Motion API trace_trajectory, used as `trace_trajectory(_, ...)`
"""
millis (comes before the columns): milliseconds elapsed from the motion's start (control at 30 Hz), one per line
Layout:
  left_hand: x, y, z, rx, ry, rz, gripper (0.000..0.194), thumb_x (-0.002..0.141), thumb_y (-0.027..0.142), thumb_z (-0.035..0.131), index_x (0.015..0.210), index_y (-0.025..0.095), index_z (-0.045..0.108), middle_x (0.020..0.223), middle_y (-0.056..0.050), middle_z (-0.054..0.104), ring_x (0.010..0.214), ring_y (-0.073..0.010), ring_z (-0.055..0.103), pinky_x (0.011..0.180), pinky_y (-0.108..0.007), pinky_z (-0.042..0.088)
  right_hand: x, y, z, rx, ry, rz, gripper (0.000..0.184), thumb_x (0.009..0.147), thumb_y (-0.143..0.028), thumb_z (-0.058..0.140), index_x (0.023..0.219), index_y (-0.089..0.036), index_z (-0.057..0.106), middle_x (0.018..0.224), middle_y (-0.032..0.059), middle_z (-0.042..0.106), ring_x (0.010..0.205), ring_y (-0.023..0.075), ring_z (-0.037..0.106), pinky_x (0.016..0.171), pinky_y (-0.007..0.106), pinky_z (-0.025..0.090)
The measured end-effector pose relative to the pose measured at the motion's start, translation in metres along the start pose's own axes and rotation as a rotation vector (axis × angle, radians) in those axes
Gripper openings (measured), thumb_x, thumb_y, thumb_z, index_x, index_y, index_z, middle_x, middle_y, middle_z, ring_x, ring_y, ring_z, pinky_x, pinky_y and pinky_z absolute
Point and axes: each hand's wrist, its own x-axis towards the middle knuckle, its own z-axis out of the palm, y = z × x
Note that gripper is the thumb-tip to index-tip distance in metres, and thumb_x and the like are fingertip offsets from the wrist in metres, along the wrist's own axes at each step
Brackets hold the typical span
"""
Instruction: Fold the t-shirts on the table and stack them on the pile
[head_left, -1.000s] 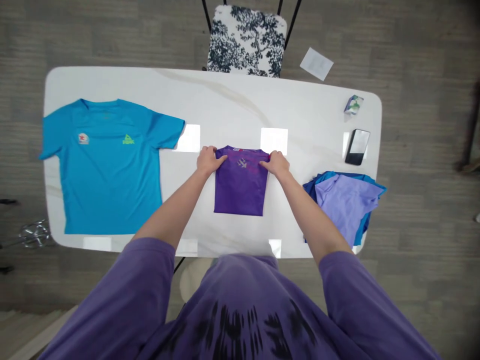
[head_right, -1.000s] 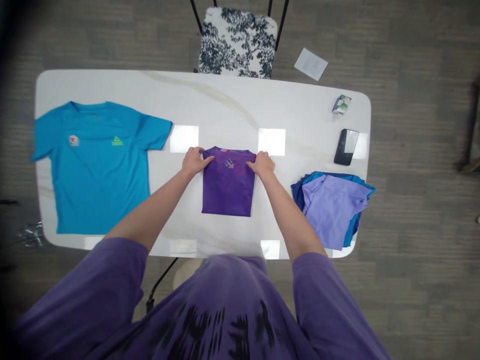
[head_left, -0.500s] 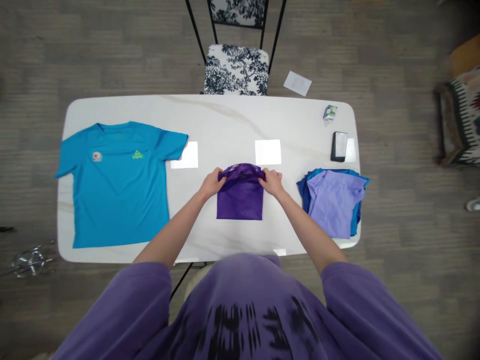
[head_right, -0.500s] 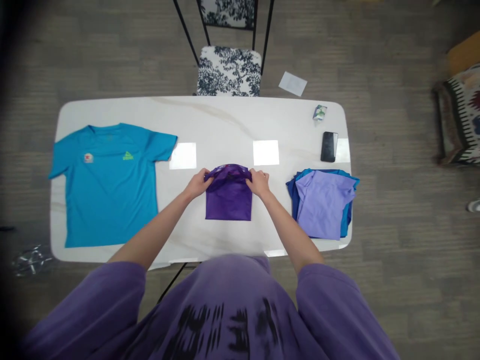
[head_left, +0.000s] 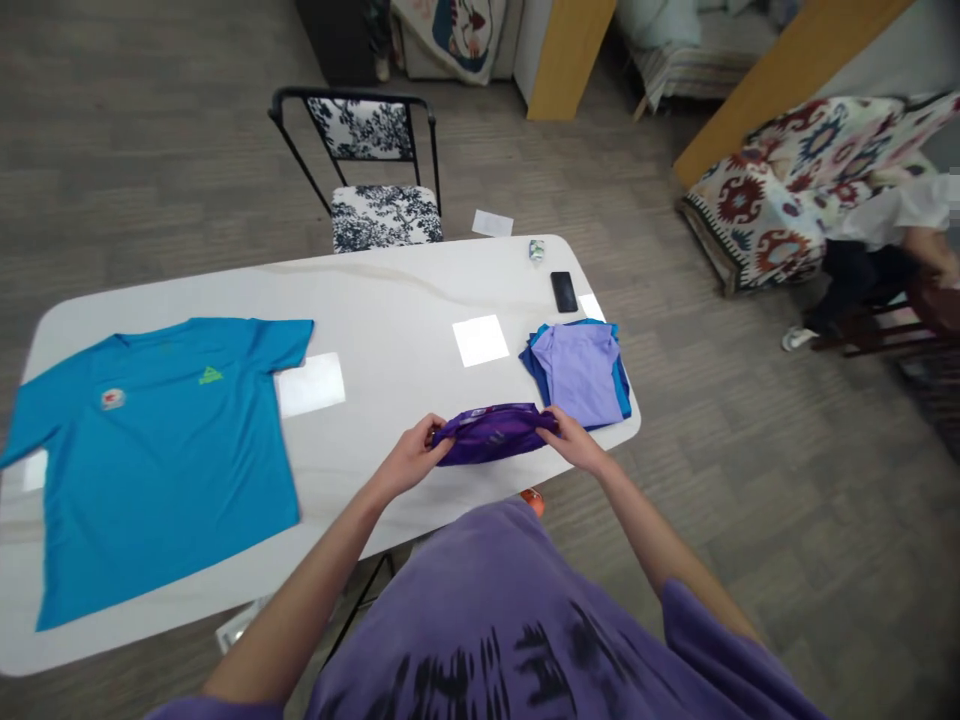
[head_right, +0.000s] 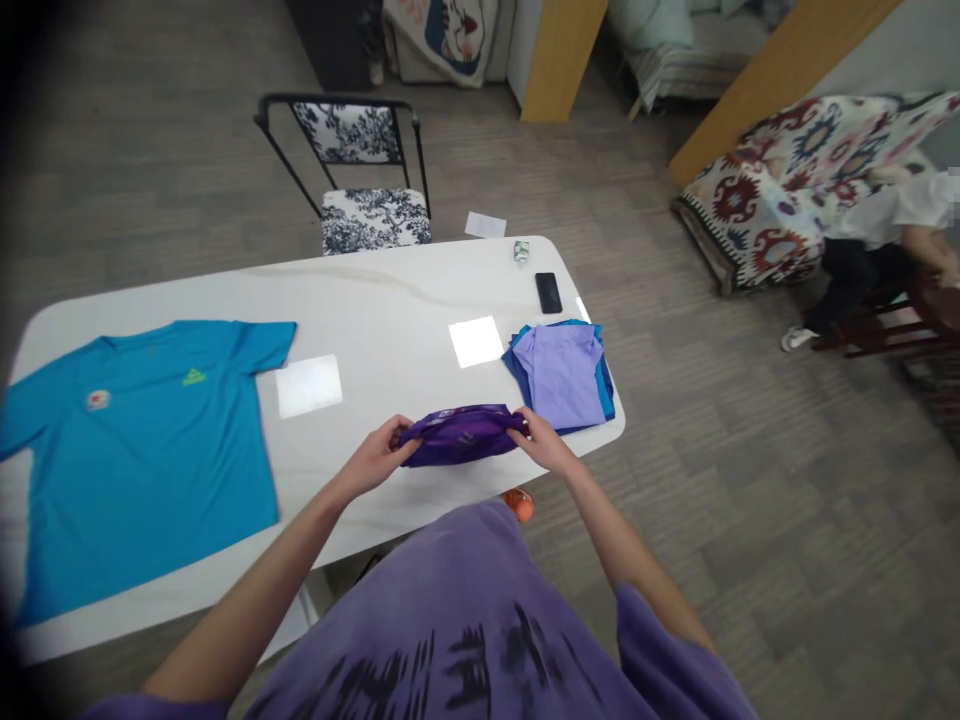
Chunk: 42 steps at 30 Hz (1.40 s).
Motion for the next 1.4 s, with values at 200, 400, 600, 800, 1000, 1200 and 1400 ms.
trace_trajectory(200, 0.058, 0.096, 0.095, -0.07, -0.114, 0.058, 0.028, 0.098, 0.051, 0.067, 0.11, 0.027, 0.062, 0.095, -0.001, 0.071, 0.078, -0.0179, 0.064, 0.069, -0.03, 0.05, -0.048, 0.048, -0.152, 0.069, 0.162, 0.018, 0.038, 0.097, -0.059, 0.067, 0.121, -0.03, 0.063, 0.1, 0.0033, 0.072, 0.084, 0.0235, 0.071, 0.075, 0.038, 0.063)
trace_trajectory(400, 0.269, 0.124, 0.186, -0.007, -0.076, 0.209, 0.028, 0.099, 0.046, 0.068, 0.112, 0.023, 0.061, 0.103, -0.004, 0.069, 0.086, -0.0193, 0.066, 0.081, -0.035, 0.055, 0.062, 0.134, -0.314, -0.132, 0.303, 0.016, 0.042, 0.098, -0.053, 0.066, 0.129, -0.025, 0.065, 0.118, 0.0087, 0.074, 0.108, 0.0287, 0.071, 0.097, 0.049, 0.063)
trace_trajectory(600, 0.423, 0.074, 0.261, 0.313, 0.25, 0.041, 0.07, 0.083, 0.033, 0.086, 0.141, 0.012, 0.053, 0.148, -0.024, 0.047, 0.135, -0.035, 0.056, 0.121, -0.053, 0.045, 0.155, 0.212, -0.31, -0.525, 0.494, 0.114, 0.069, 0.104, -0.044, 0.056, 0.162, -0.008, 0.043, 0.165, 0.027, 0.044, 0.156, 0.0347, 0.04, 0.129, 0.055, 0.037)
trace_trajectory(800, 0.329, 0.024, 0.279, 0.508, 0.084, 0.163, 0.069, 0.093, 0.031, 0.072, 0.156, 0.018, 0.044, 0.151, -0.02, 0.044, 0.148, -0.0351, 0.047, 0.128, -0.052, 0.041, 0.134, 0.226, -0.206, -0.647, 0.187, 0.107, 0.074, 0.11, -0.05, 0.042, 0.176, -0.024, 0.023, 0.184, 0.0143, 0.017, 0.169, 0.0353, 0.012, 0.134, 0.067, 0.013)
trace_trajectory(1000, 0.143, -0.052, 0.23, 0.536, -0.017, -0.079, 0.061, 0.096, 0.028, 0.063, 0.154, 0.028, 0.046, 0.147, -0.013, 0.054, 0.135, -0.0287, 0.062, 0.121, -0.048, 0.05, 0.131, 0.229, -0.183, -0.733, 0.074, 0.119, 0.077, 0.109, -0.052, 0.038, 0.177, -0.021, 0.019, 0.184, 0.0162, 0.014, 0.17, 0.0377, 0.007, 0.133, 0.072, 0.01)
trace_trajectory(1200, 0.0, -0.141, 0.123, 0.371, 0.353, -0.511, 0.047, 0.096, 0.044, 0.06, 0.137, 0.021, 0.056, 0.123, -0.009, 0.069, 0.102, -0.0236, 0.073, 0.099, -0.042, 0.059, 0.111, 0.22, -0.152, -0.779, 0.296, 0.008, 0.071, 0.109, -0.052, 0.035, 0.171, -0.016, 0.033, 0.176, 0.0214, 0.03, 0.162, 0.0384, 0.026, 0.131, 0.068, 0.021)
trace_trajectory(1400, -0.09, -0.222, -0.02, 0.318, 0.598, -0.674, 0.038, 0.097, 0.045, 0.058, 0.124, 0.019, 0.06, 0.114, -0.009, 0.074, 0.093, -0.0222, 0.074, 0.087, -0.036, 0.059, 0.047, 0.211, -0.064, -0.77, 0.421, 0.054, 0.063, 0.103, -0.058, 0.044, 0.15, -0.021, 0.061, 0.145, 0.0231, 0.06, 0.132, 0.0421, 0.058, 0.111, 0.062, 0.045)
